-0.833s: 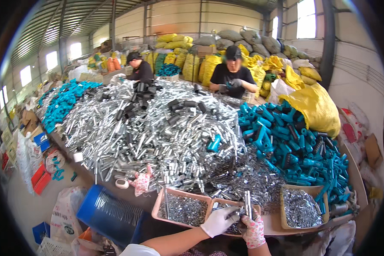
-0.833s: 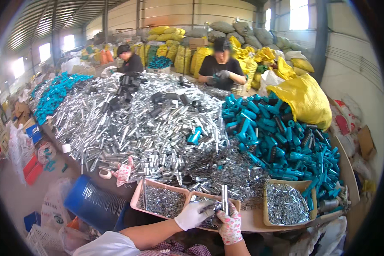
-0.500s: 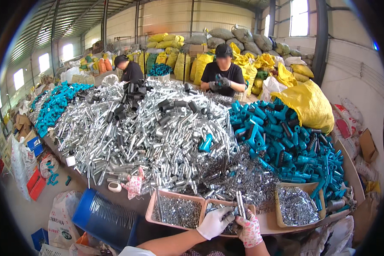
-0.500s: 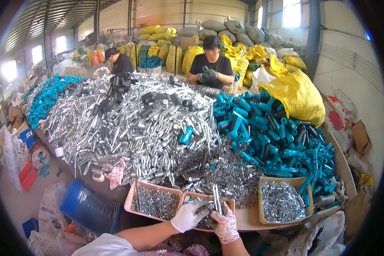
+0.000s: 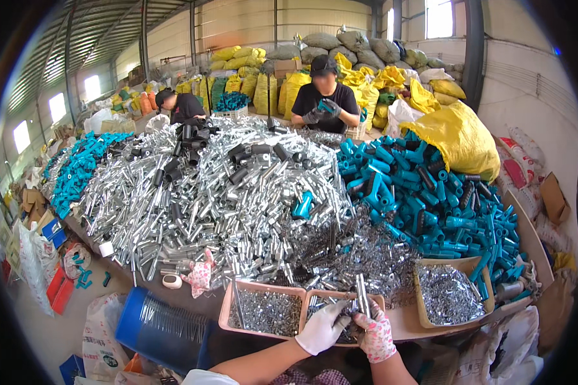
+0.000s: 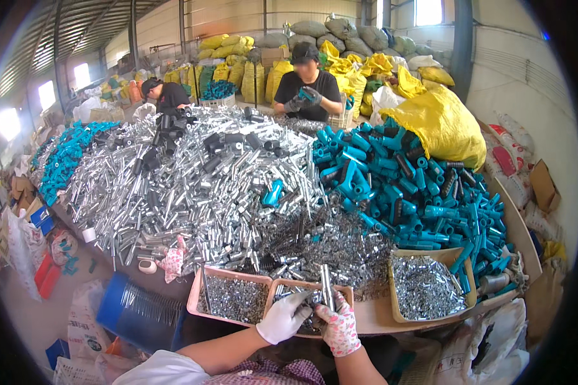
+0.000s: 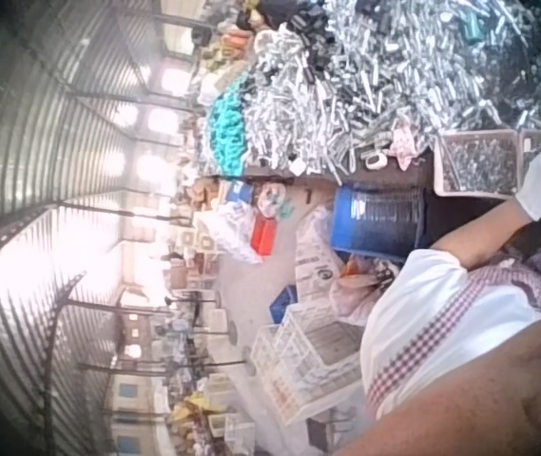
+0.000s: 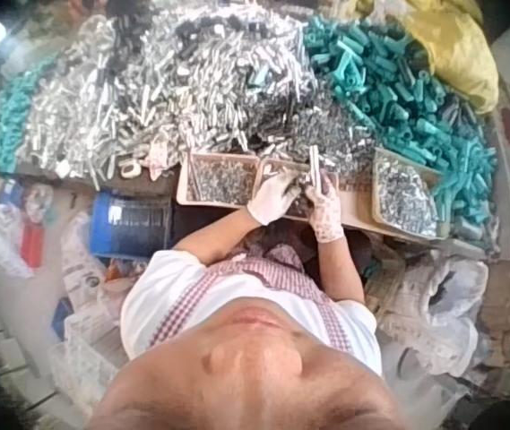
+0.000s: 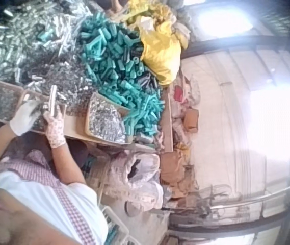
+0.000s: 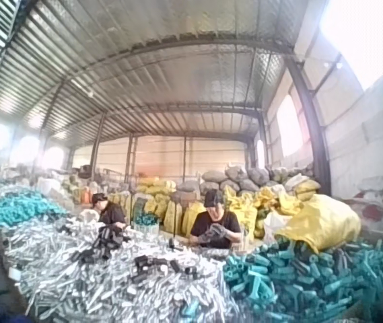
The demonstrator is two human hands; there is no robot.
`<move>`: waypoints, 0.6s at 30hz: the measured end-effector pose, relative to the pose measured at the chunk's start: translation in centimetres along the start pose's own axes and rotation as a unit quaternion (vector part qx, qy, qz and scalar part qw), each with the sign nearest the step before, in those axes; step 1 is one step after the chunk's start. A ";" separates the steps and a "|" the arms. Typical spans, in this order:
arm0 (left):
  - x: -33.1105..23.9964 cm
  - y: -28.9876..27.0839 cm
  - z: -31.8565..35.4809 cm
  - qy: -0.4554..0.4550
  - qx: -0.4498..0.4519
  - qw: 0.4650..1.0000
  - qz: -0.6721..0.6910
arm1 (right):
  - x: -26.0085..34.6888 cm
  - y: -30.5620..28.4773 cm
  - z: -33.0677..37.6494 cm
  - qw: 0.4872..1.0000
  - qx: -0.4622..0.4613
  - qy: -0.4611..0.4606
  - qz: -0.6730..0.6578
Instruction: The person assembles tools by inserting metal pins and springs into metal tubes, fitting the tubes into plastic handles, and placing the completed handles into a crate.
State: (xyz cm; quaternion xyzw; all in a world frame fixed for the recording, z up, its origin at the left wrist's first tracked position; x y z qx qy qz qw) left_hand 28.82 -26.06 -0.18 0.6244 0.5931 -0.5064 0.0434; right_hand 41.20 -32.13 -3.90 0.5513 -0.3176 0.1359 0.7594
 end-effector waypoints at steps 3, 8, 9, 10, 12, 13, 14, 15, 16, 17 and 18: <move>0.4 -0.2 0.1 -0.034 0.008 0.999 -0.035 | 0.4 1.0 0.5 0.998 -0.057 0.003 0.009; 0.5 -1.2 -0.2 -0.032 -0.032 0.997 -0.056 | 0.0 1.4 -0.8 1.000 -0.001 0.010 0.021; 0.2 -1.2 -0.5 -0.039 -0.026 0.998 -0.047 | 0.3 1.4 -0.8 0.999 0.028 0.015 0.019; -0.2 -1.1 -0.4 -0.013 -0.044 0.997 -0.059 | 0.2 0.9 -0.8 1.000 0.020 0.002 0.016; 0.1 -0.9 -0.3 -0.031 -0.024 0.999 -0.033 | 0.3 1.4 -0.6 0.999 0.029 0.003 0.024; 0.2 -0.6 -0.3 -0.026 -0.025 0.999 -0.034 | 0.2 1.3 -0.5 0.999 0.020 0.004 0.037; 0.4 -0.3 -0.1 -0.024 -0.022 0.999 -0.035 | 0.3 1.2 -0.5 0.999 0.020 0.002 0.034; 0.7 -0.1 0.1 -0.028 -0.028 0.999 -0.031 | 0.2 1.1 -0.4 0.999 0.020 0.006 0.033; 0.8 -0.1 0.1 -0.031 -0.035 0.999 -0.028 | 0.2 1.2 -0.5 0.999 0.022 0.010 0.031; 0.7 0.0 0.2 -0.031 -0.032 0.999 -0.028 | 0.3 1.0 -0.4 0.999 0.020 0.009 0.029; 0.5 0.0 0.1 -0.033 -0.027 0.998 -0.035 | 0.4 0.8 -0.4 0.999 0.017 0.005 0.030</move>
Point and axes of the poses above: each hand's wrist, its own z-axis away from the middle knuckle, its own y-axis out of the palm, x = y × z, the point moved 6 cm from there along -z, towards the middle knuckle, and after that the axes turned 13 degrees about -z, right-handed, at the moved point
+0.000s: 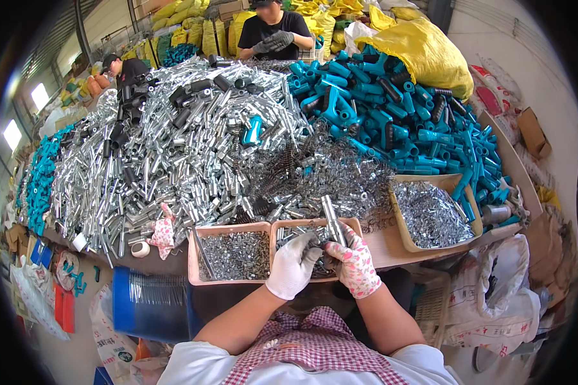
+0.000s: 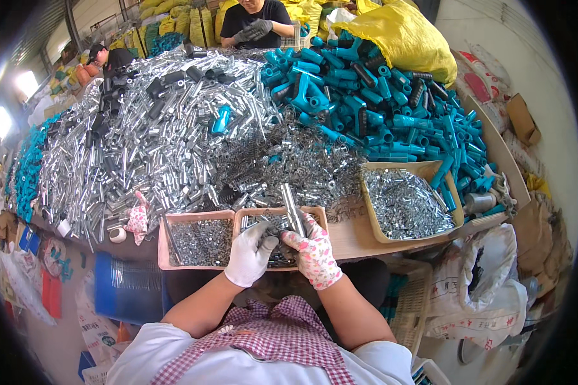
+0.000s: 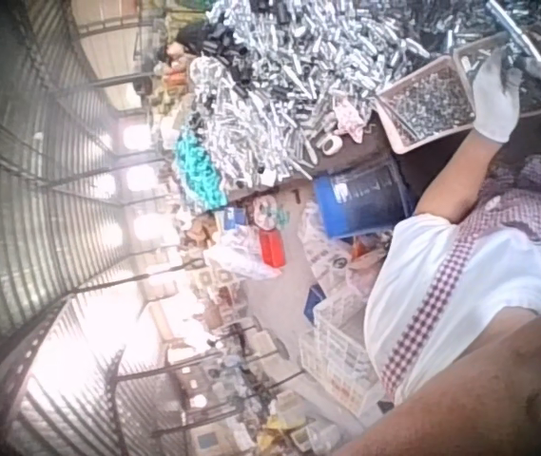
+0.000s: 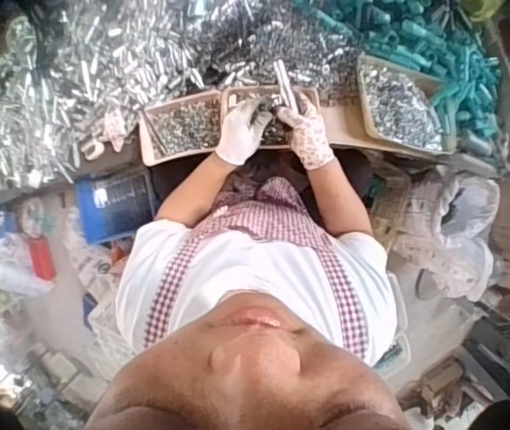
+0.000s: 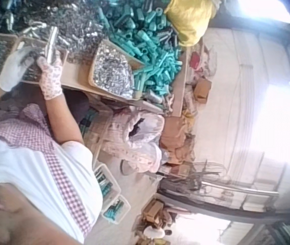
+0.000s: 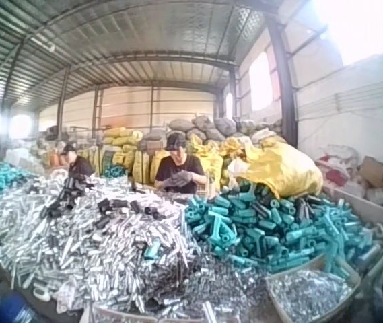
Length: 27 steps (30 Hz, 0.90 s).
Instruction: The person assembles tools by inserting metal pins and springs into metal tubes, fitting the tubes into plastic handles, and placing the completed handles into a crate.
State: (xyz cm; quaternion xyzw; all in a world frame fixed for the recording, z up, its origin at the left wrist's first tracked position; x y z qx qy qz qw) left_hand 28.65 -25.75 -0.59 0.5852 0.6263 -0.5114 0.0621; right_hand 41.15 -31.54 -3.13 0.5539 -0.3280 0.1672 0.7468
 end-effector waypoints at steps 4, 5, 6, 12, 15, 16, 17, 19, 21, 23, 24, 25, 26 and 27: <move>-0.1 -0.1 -0.3 0.015 -0.010 1.000 -0.018 | 0.2 0.1 -0.2 1.000 0.002 -0.005 -0.002; -0.1 -0.4 -0.3 0.014 -0.011 1.000 -0.021 | 0.1 0.3 -0.3 1.000 0.005 -0.003 -0.003; 0.0 -0.7 -0.3 0.004 -0.004 1.000 -0.021 | 0.0 0.5 -0.4 1.000 0.001 -0.009 0.007; -0.7 -1.1 0.0 0.032 -0.021 0.997 -0.064 | 0.7 0.7 0.4 0.996 -0.052 -0.025 0.067; -0.7 -0.2 0.7 0.022 -0.027 0.999 -0.013 | 0.4 0.1 0.8 0.997 -0.039 -0.060 0.015; -0.3 -0.1 0.9 0.009 -0.025 1.000 -0.015 | 0.1 0.1 0.6 0.998 -0.030 -0.061 0.009; -0.2 -0.2 1.1 -0.003 -0.017 1.000 -0.013 | -0.2 -0.1 0.6 0.998 -0.026 -0.063 0.001; -0.1 -0.6 1.2 -0.011 -0.006 1.000 -0.015 | -0.9 -0.3 0.1 0.998 -0.015 -0.052 -0.018; -0.3 -0.7 1.1 -0.024 -0.016 1.000 -0.004 | -0.8 -0.2 0.2 0.999 0.006 -0.033 -0.020; -0.1 -0.6 0.8 -0.039 0.011 0.999 0.014 | -0.5 -0.4 0.7 1.000 0.018 -0.003 0.003; -0.2 -0.5 0.5 -0.025 0.020 0.999 0.010 | -0.1 -0.2 0.6 1.000 0.016 -0.008 -0.003; -0.1 -0.3 0.2 -0.011 0.030 0.999 0.007 | 0.1 0.1 0.5 1.000 0.012 -0.013 -0.009; 0.5 0.1 0.1 0.004 0.035 0.999 0.022 | 0.4 0.2 0.4 1.000 0.003 -0.013 0.014; 0.8 0.2 0.0 -0.039 0.059 0.994 0.079 | 0.3 0.2 0.4 0.999 -0.014 0.013 0.027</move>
Point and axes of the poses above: each hand's wrist, its own z-axis away from the middle knuckle, its own y-axis out of the palm, x = y × z, the point moved 6 cm from there along -z, towards the middle knuckle, and after that the axes turned 13 degrees about -z, right-handed, at the moved point
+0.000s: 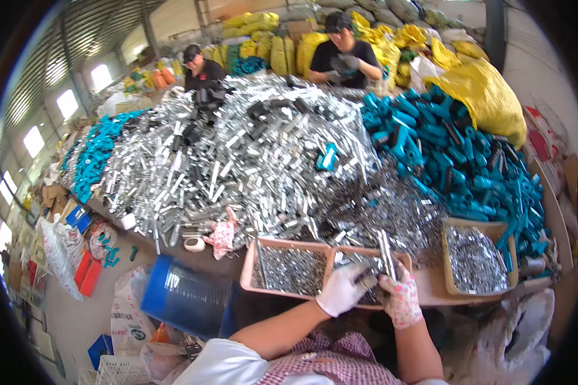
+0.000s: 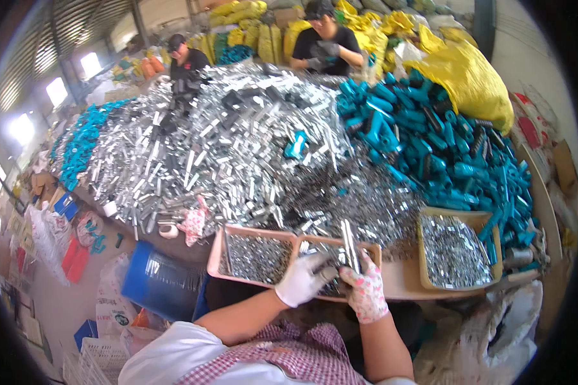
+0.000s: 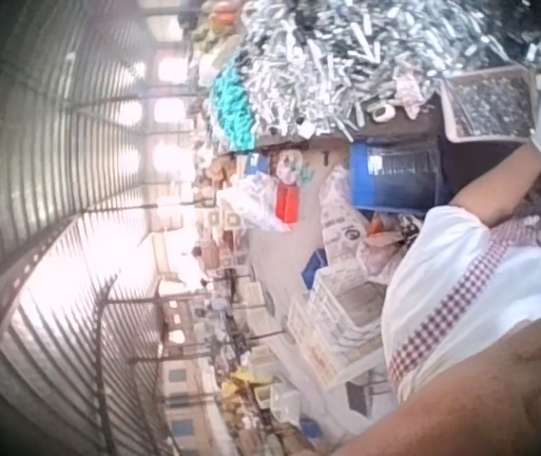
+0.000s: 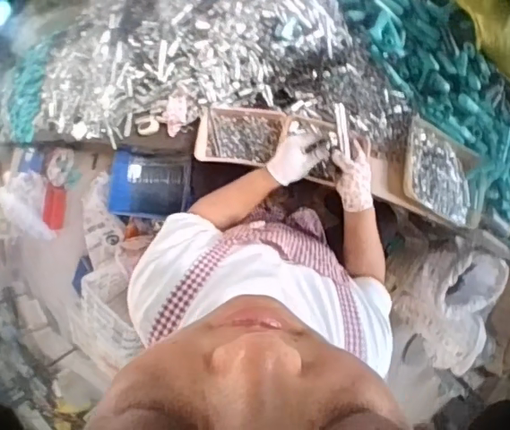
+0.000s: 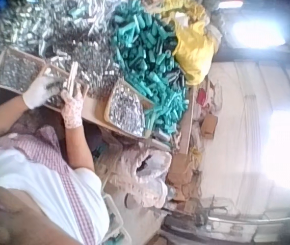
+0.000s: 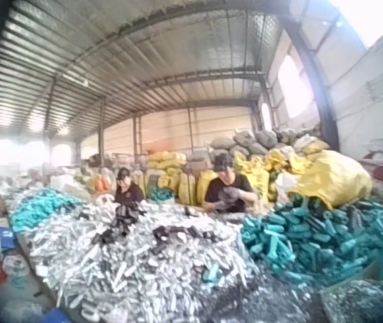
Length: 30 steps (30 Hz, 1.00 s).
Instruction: The person assembles tools by inserting metal pins and springs into metal tubes, fitting the tubes into plastic handles, and placing the completed handles into a crate.
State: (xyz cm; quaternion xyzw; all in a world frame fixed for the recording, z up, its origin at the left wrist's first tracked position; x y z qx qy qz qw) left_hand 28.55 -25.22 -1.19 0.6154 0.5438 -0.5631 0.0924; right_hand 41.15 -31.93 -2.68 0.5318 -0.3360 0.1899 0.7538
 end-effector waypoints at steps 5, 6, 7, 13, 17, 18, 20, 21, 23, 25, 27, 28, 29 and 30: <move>0.8 -0.6 -0.1 -0.036 0.011 0.999 0.035 | -0.7 0.3 -1.0 0.995 0.042 0.071 -0.060; 1.3 -0.1 0.0 -0.067 0.030 0.993 0.092 | -0.8 0.2 -1.0 0.993 0.054 0.073 -0.072; 1.4 0.1 0.0 -0.057 0.027 0.993 0.101 | -0.4 0.5 -0.7 0.992 0.072 0.065 -0.076; 1.1 -0.7 0.3 -0.099 -0.014 0.985 0.139 | -1.0 -0.1 -0.7 0.980 0.131 0.096 -0.112; 1.8 -3.3 1.0 -0.077 -0.189 0.979 0.025 | -1.3 0.0 -0.9 0.995 0.067 0.044 -0.060; 2.4 -4.3 1.5 -0.082 -0.261 0.961 0.029 | -1.2 -0.2 -0.9 0.999 0.030 0.015 0.013; 2.9 -6.0 2.0 -0.101 -0.250 0.963 0.000 | -0.7 0.4 -0.5 0.996 0.029 -0.004 0.079; 2.1 -7.4 2.0 -0.057 -0.264 0.959 -0.091 | 0.5 1.2 -0.2 0.969 0.030 -0.073 0.233; 1.6 -9.5 2.3 -0.030 -0.250 0.951 -0.178 | 1.4 1.2 -0.7 0.890 0.022 -0.143 0.431; 1.8 -11.2 2.6 -0.007 -0.184 0.957 -0.223 | 3.2 2.5 -0.2 0.863 0.057 -0.174 0.471; 2.3 -12.4 3.0 -0.038 -0.110 0.974 -0.197 | 4.3 2.4 0.1 0.835 0.089 -0.140 0.525; 1.7 -12.8 2.9 -0.004 -0.098 0.968 -0.230 | 5.1 3.0 0.5 0.830 0.145 -0.182 0.506; 1.6 -13.0 3.0 -0.004 -0.053 0.975 -0.216 | 5.0 2.8 0.7 0.844 0.142 -0.139 0.497; 1.5 -12.8 3.2 -0.003 -0.006 0.980 -0.197 | 4.9 2.6 1.3 0.856 0.135 -0.094 0.489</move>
Point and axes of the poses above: each hand's wrist, its own z-axis away from the middle knuckle, its own y-axis out of the palm, x = y × z, the point moved 6 cm from there along -z, towards the middle knuckle, and after that the axes turned 13 degrees about -z, right-handed, at the moved point
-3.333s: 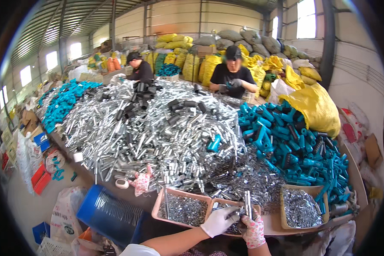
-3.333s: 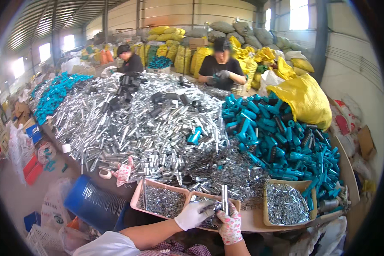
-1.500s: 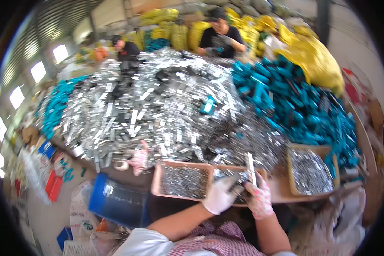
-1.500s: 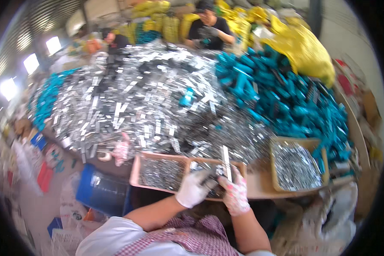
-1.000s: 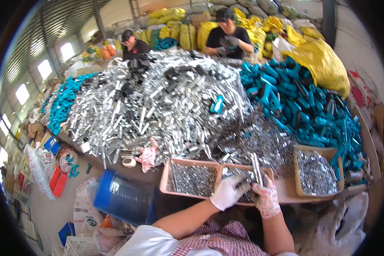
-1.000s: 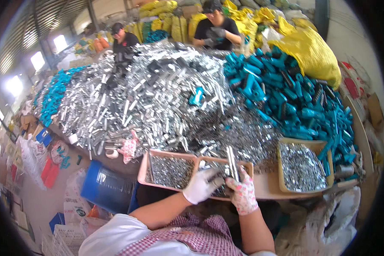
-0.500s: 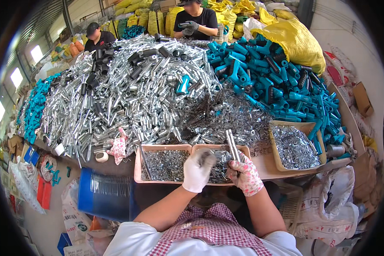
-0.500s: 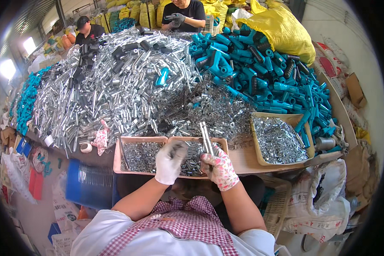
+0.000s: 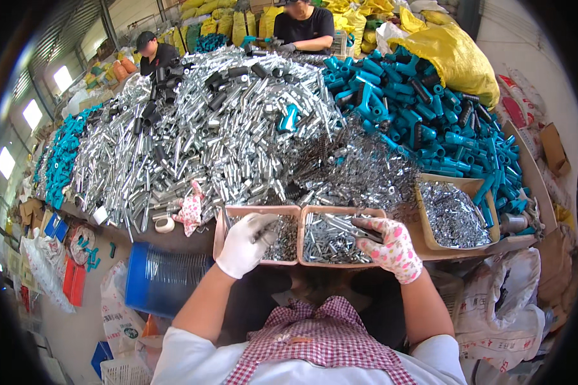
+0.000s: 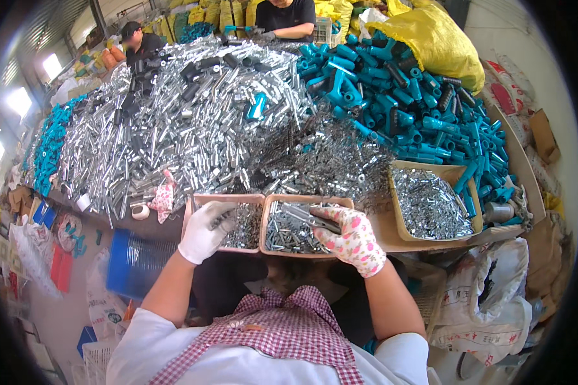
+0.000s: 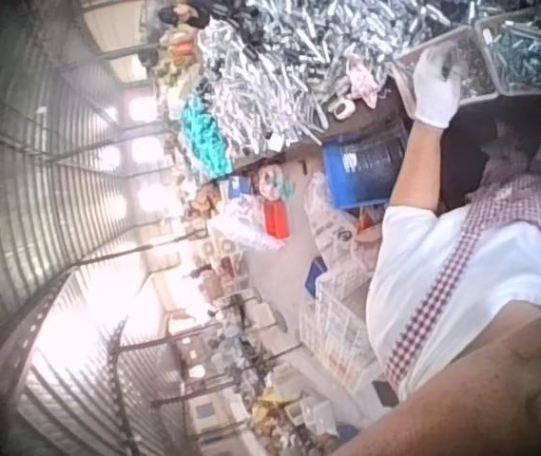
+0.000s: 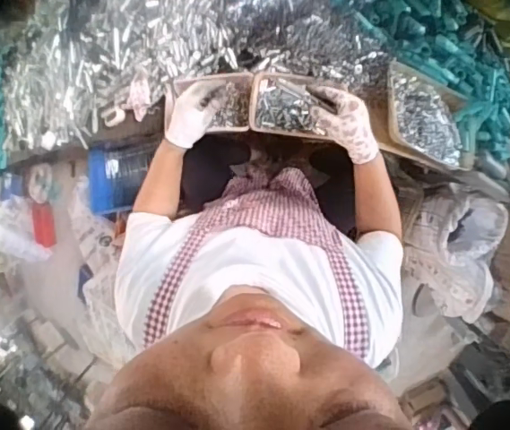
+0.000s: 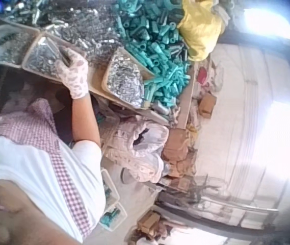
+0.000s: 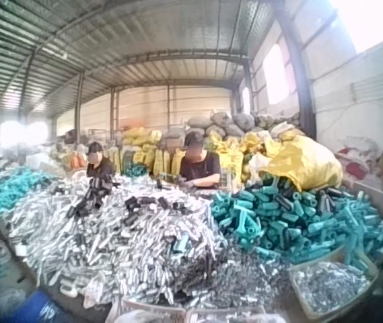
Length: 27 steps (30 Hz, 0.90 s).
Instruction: The person assembles tools by inserting metal pins and springs into metal tubes, fitting the tubes into plastic handles, and placing the completed handles into a crate.
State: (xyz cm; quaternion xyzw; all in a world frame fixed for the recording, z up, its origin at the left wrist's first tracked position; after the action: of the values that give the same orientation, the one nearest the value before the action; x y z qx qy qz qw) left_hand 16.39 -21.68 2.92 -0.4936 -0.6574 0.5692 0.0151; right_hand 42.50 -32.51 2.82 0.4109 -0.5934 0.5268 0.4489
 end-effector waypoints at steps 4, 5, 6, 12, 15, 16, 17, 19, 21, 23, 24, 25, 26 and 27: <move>-3.1 1.9 -0.3 0.077 0.127 0.988 0.038 | 3.2 1.6 1.5 0.964 0.053 -0.189 0.181; -3.8 2.0 -0.4 0.117 0.141 0.982 0.048 | 3.0 2.2 1.6 0.957 0.049 -0.205 0.197; -4.4 2.2 -0.3 0.158 0.154 0.974 0.059 | 3.1 2.6 2.0 0.956 0.052 -0.212 0.198; -6.0 2.7 1.8 0.145 0.191 0.971 -0.010 | 3.7 5.3 2.5 0.948 0.099 -0.202 0.224; -6.3 5.0 4.2 0.205 0.136 0.969 -0.026 | 3.3 8.6 2.5 0.915 0.119 -0.231 0.307; -5.9 4.9 4.5 0.215 0.097 0.971 -0.028 | 3.1 8.7 2.4 0.926 0.121 -0.182 0.307; -5.4 4.9 5.2 0.198 0.101 0.975 -0.030 | 3.2 9.4 2.3 0.923 0.151 -0.185 0.302; -4.8 3.8 6.6 0.163 0.082 0.983 -0.023 | 1.9 10.5 2.4 0.918 0.203 -0.187 0.284; -3.2 3.4 8.4 0.129 0.063 0.990 0.014 | 1.4 11.6 2.2 0.917 0.240 -0.198 0.251; -1.9 2.9 10.3 0.100 0.093 0.989 0.062 | 0.0 13.1 2.5 0.921 0.278 -0.182 0.203; -0.9 2.1 11.1 0.083 0.095 0.988 0.085 | -0.3 13.9 2.7 0.926 0.291 -0.151 0.189; 0.9 0.6 11.8 0.033 0.054 0.993 0.104 | -0.1 14.6 2.6 0.945 0.259 -0.155 0.127; 2.7 -1.1 12.5 -0.016 0.013 0.992 0.124 | 0.0 15.0 2.5 0.943 0.265 -0.154 0.127; 6.4 -2.2 13.8 -0.085 -0.053 0.991 0.091 | -0.1 15.0 2.1 0.954 0.249 -0.125 0.108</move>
State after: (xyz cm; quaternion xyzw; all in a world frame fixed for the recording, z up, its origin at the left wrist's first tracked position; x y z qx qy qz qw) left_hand 3.74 -27.26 -3.73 -0.5014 -0.6375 0.5727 -0.1192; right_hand 27.88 -33.04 -1.18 0.5055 -0.5355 0.6477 0.1955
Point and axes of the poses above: each hand's wrist, its own z-axis away from the middle knuckle, its own y-axis out of the palm, x = y × z, the point moved 6 cm from there along -z, towards the middle knuckle, and after that the axes turned 13 degrees about -z, right-handed, at the moved point
